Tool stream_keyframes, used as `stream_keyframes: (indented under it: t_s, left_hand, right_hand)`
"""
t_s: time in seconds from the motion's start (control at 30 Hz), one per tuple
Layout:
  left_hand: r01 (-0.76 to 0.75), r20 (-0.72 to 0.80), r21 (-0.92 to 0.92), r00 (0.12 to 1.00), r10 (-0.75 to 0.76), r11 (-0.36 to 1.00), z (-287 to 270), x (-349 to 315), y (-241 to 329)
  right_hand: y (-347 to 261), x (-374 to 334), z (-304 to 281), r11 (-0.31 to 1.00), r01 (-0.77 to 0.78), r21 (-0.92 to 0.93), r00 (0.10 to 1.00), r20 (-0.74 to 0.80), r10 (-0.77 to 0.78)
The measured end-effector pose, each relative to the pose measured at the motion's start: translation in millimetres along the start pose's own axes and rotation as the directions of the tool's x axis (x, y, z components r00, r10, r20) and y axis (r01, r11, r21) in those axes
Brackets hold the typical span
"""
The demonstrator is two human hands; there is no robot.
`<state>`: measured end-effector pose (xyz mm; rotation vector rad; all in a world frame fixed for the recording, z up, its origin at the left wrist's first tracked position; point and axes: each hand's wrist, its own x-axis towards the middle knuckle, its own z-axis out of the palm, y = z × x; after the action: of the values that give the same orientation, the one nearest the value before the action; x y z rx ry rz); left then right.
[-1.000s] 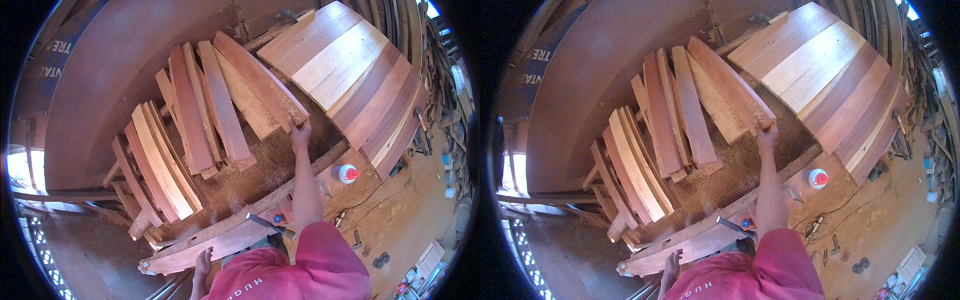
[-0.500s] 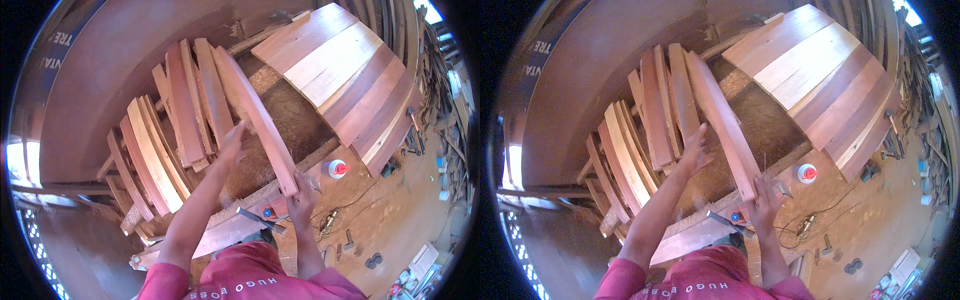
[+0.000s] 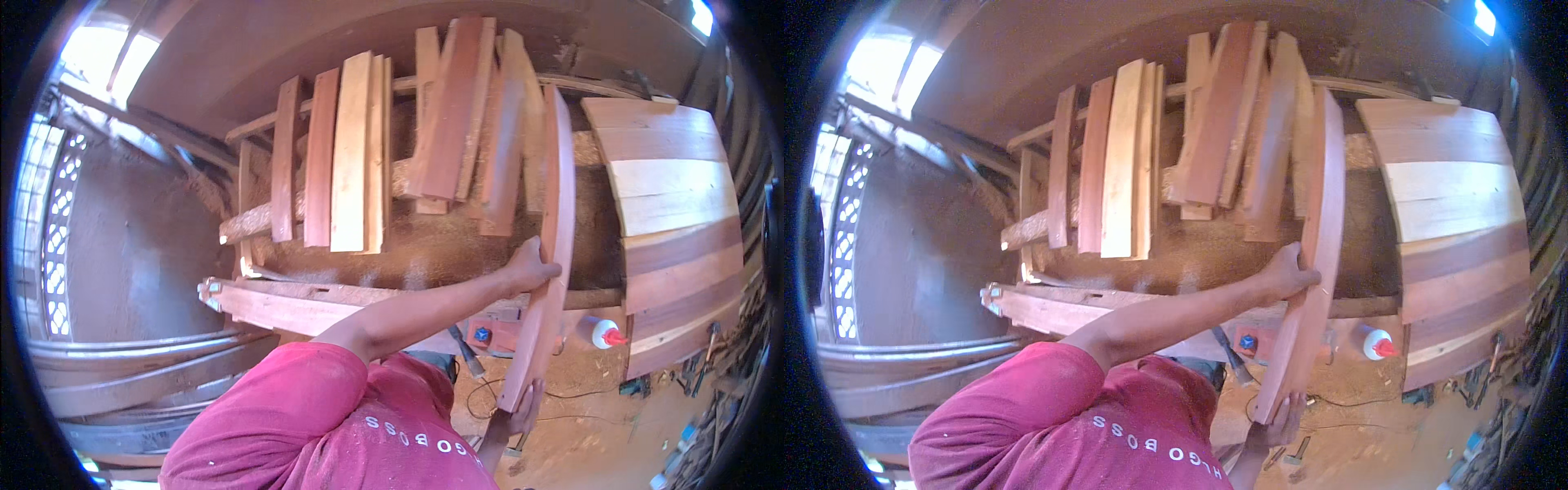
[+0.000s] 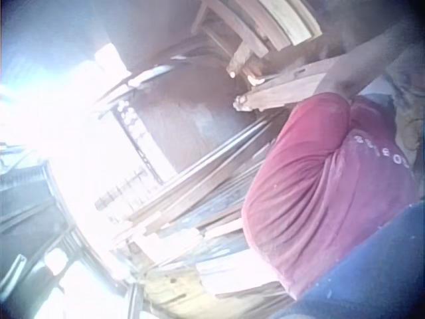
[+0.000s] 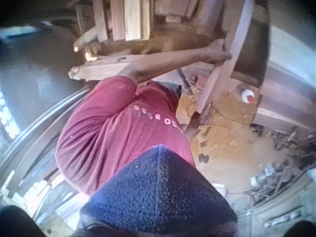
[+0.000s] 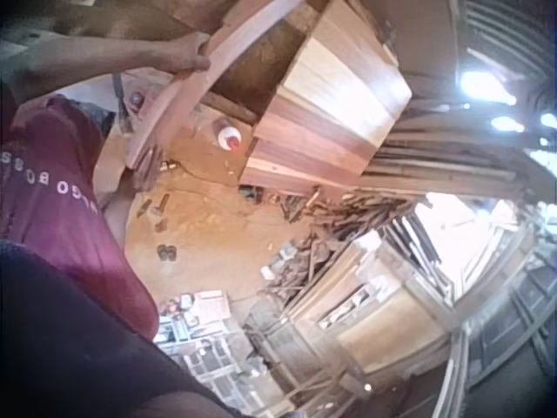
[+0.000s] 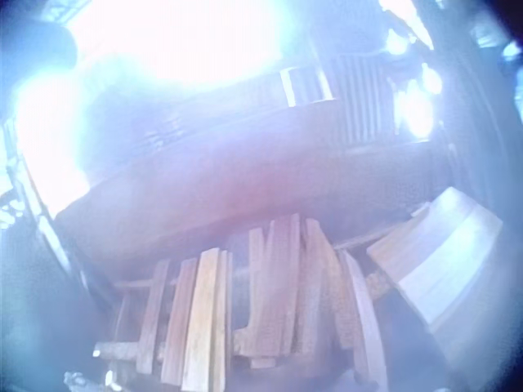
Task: The person assembles a wood panel by hammering the edges of several planks together to join them on a workbench and then sorts the remaining individual planks.
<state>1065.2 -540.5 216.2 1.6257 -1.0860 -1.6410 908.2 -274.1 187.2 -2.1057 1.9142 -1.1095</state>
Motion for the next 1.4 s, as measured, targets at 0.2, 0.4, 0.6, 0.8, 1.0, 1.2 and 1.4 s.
stream_keyframes:
  t_s: [0.2, 0.4, 0.6, 0.8, 1.0, 1.2, 1.4]
  left_hand:
    - [-0.277, -0.109, -0.433, 0.961, 0.255, 0.858, -59.4, -62.7, -29.6]
    - [-0.364, -0.244, -0.536, 0.93, 0.273, 0.761, -178.5, -122.0, -49.7]
    - [-0.466, -0.44, -0.687, 0.877, 0.193, 0.558, -308.7, -169.9, -120.5]
    - [-0.298, -0.373, -0.808, 0.926, -0.051, 0.508, -412.1, -194.7, -193.6]
    - [-0.149, -0.188, -0.935, 0.978, -0.094, 0.321, -456.4, -189.5, -227.3]
    - [-0.114, -0.14, -0.969, 0.984, -0.108, 0.217, -490.7, -174.5, -270.4]
    - [-0.524, -0.592, -0.753, 0.804, -0.062, 0.397, -562.2, -109.3, -282.5]
  right_hand:
    - [-25.0, 0.2, -8.7, 0.968, 0.246, -0.055, 0.966, 0.096, -0.24]
    - [-106.2, 37.9, 5.8, 0.958, 0.227, 0.173, 0.881, 0.383, -0.278]
    - [-234.8, 55.2, 23.7, 0.87, -0.019, 0.493, 0.677, 0.647, -0.352]
    - [-329.8, 17.2, 86.8, 0.891, -0.112, 0.439, 0.643, 0.716, -0.272]
    - [-364.0, -31.5, 155.3, 0.566, -0.759, 0.323, 0.399, 0.917, 0.012]
    - [-399.3, -42.9, 195.3, 0.696, -0.689, 0.203, 0.357, 0.931, 0.082]
    - [-408.5, -51.2, 287.3, 0.31, -0.904, 0.294, 0.331, 0.94, 0.076]
